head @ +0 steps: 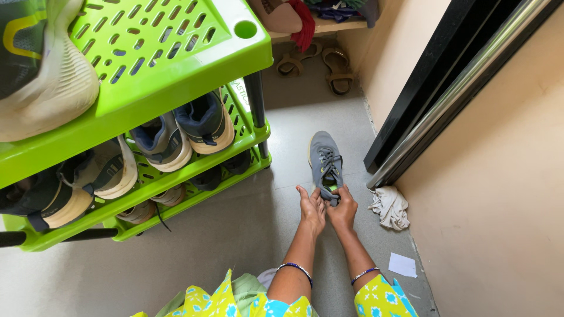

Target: The person removes several pairs of shoes and a cloth from a green plastic shoe rack, placing them on the floor. Then the person disassembles the rack by removing the shelves and metal support poles.

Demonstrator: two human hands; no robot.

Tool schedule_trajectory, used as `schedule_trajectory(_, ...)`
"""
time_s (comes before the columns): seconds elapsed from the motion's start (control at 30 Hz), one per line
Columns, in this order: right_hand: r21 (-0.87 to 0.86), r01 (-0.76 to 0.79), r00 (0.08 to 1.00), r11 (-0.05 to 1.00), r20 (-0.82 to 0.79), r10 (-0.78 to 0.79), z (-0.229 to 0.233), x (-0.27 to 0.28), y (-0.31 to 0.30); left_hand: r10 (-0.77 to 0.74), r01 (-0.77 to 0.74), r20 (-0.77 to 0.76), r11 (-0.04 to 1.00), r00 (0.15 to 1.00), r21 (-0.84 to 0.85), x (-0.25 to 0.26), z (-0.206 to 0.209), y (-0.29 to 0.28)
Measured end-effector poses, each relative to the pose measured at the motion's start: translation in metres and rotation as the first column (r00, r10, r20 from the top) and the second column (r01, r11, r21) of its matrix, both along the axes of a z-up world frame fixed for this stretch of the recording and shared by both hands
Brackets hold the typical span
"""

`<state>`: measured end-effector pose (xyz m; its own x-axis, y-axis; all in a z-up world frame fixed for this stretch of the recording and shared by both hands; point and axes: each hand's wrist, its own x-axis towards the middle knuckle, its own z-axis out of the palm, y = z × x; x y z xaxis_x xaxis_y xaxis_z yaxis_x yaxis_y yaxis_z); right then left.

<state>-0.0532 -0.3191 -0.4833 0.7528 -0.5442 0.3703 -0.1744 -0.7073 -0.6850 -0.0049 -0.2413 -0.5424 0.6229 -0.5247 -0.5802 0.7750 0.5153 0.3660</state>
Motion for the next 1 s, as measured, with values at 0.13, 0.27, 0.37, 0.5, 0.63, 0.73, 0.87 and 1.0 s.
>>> schedule_trajectory(0.13, 0.110, -0.022, 0.991, 0.994, -0.128, 0.036, -0.002, -0.004, 0.001, 0.029, -0.028, -0.034, 0.999, 0.999, 0.015, -0.003, 0.000, 0.002)
schedule_trajectory(0.27, 0.210, 0.008, 0.962, 0.978, -0.269, 0.049, 0.001, -0.005, -0.002, 0.044, -0.042, -0.038, 0.998, 0.998, 0.039, -0.001, 0.006, 0.006)
schedule_trajectory(0.37, 0.125, -0.076, 0.978, 0.989, -0.184, 0.098, 0.006, -0.005, -0.010, 0.083, -0.082, -0.032, 0.996, 0.996, 0.038, 0.001, 0.014, 0.008)
schedule_trajectory(0.5, 0.529, -0.035, 0.984, 0.848, -0.130, 0.122, 0.018, -0.001, -0.020, 0.178, -0.178, -0.056, 0.984, 0.982, 0.014, 0.004, 0.032, 0.016)
schedule_trajectory(0.63, 0.960, -0.003, 1.000, 0.281, -0.001, 0.014, 0.036, 0.004, -0.034, 0.222, -0.224, -0.040, 0.973, 0.974, -0.053, 0.004, 0.055, 0.028)
schedule_trajectory(0.73, 0.996, -0.070, 0.996, -0.048, 0.067, -0.054, 0.049, -0.001, -0.041, 0.238, -0.237, -0.013, 0.965, 0.971, -0.115, 0.001, 0.073, 0.034)
schedule_trajectory(0.87, 0.983, -0.140, 0.989, -0.123, 0.133, -0.061, 0.070, -0.005, -0.035, 0.241, -0.232, 0.030, 0.956, 0.970, -0.180, -0.006, 0.104, 0.034)
schedule_trajectory(1.0, 0.965, -0.229, 0.971, -0.129, 0.218, -0.095, 0.102, -0.010, -0.027, 0.274, -0.257, 0.027, 0.927, 0.961, -0.273, -0.016, 0.146, 0.032)
